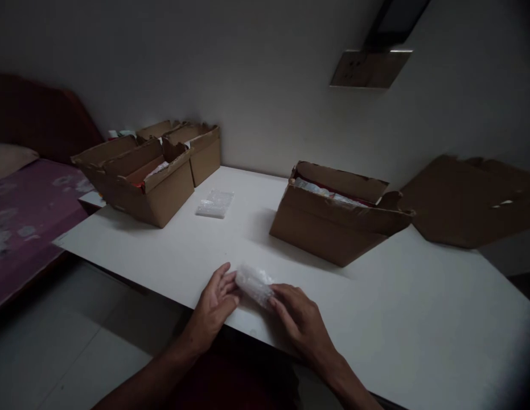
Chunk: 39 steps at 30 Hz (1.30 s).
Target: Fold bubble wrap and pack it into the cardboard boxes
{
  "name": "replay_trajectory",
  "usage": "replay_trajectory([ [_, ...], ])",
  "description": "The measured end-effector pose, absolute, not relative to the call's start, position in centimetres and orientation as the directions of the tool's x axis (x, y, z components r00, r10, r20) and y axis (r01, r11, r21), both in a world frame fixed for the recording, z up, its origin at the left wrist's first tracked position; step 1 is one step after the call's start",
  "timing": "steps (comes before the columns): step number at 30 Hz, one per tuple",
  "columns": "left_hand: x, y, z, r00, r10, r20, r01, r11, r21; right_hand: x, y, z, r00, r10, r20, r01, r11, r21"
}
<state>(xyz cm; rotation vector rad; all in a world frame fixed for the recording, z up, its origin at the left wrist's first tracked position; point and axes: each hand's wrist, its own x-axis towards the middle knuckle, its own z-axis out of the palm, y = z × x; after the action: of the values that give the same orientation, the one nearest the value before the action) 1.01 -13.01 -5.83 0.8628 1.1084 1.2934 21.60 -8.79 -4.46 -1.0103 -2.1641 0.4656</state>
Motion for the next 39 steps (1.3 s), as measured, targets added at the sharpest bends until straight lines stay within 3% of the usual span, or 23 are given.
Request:
replay_trajectory([
  [3, 1.9, -13.1, -5.4, -0.001, 0.985, -0.173, -0.383, 0.159, 0.910, 22.1, -9.5, -4.1, -0.459, 0.842, 0.284, 0.469, 0.502, -0.727],
  [7, 3.3, -12.9, -4.6, 0.042, 0.989, -0.142, -0.331, 0.148, 0.932, 23.3, -9.7, -3.9, -0.431, 0.874, 0.222, 0.433, 0.417, -0.799],
  [10, 3.7, -12.7, -4.6, 0.098, 0.990, -0.101, -0.190, 0.118, 0.975, 24.1, -9.4, -3.6, -0.482, 0.867, 0.131, 0.462, 0.378, -0.802],
  [13, 3.5, -11.6, -4.0, 0.095, 0.990, 0.105, 0.088, -0.113, 0.990, 25.1, -8.7, -2.5, -0.484, 0.856, 0.180, 0.494, 0.438, -0.751],
  [15, 3.3, -9.8, -2.3, 0.104, 0.929, 0.354, 0.275, -0.369, 0.888, 26.2, -8.1, -1.0, -0.465, 0.836, 0.292, 0.485, 0.516, -0.706],
  [19, 4.1, -3.3, 3.2, 0.199, 0.618, 0.760, 0.503, -0.731, 0.462, 29.5, -6.4, 3.7, -0.369, 0.787, 0.494, 0.551, 0.613, -0.566],
  [22, 5.8, 2.2, 5.9, 0.268, 0.500, 0.824, 0.576, -0.769, 0.279, 32.1, -5.0, 8.1, -0.264, 0.753, 0.603, 0.654, 0.599, -0.462],
  [26, 7.5, 5.1, 5.3, 0.318, 0.486, 0.814, 0.560, -0.789, 0.252, 34.6, -2.4, 12.8, -0.093, 0.765, 0.638, 0.804, 0.436, -0.406],
  [29, 7.6, 4.1, 3.4, 0.343, 0.417, 0.842, 0.504, -0.838, 0.210, 35.5, 0.0, 14.8, -0.123, 0.770, 0.626, 0.831, 0.425, -0.359],
  [31, 7.3, 3.3, 2.5, 0.369, 0.387, 0.845, 0.490, -0.854, 0.177, 35.4, 2.0, 15.4, -0.230, 0.795, 0.562, 0.830, 0.462, -0.313],
  [34, 7.1, 3.0, 2.0, 0.392, 0.379, 0.838, 0.479, -0.862, 0.165, 33.8, 5.2, 15.1, -0.390, 0.861, 0.326, 0.853, 0.471, -0.224],
  [39, 7.4, 3.9, 2.6, 0.358, 0.400, 0.844, 0.460, -0.862, 0.213, 29.5, 9.9, 12.5, -0.535, 0.837, -0.118, 0.836, 0.544, 0.074],
])
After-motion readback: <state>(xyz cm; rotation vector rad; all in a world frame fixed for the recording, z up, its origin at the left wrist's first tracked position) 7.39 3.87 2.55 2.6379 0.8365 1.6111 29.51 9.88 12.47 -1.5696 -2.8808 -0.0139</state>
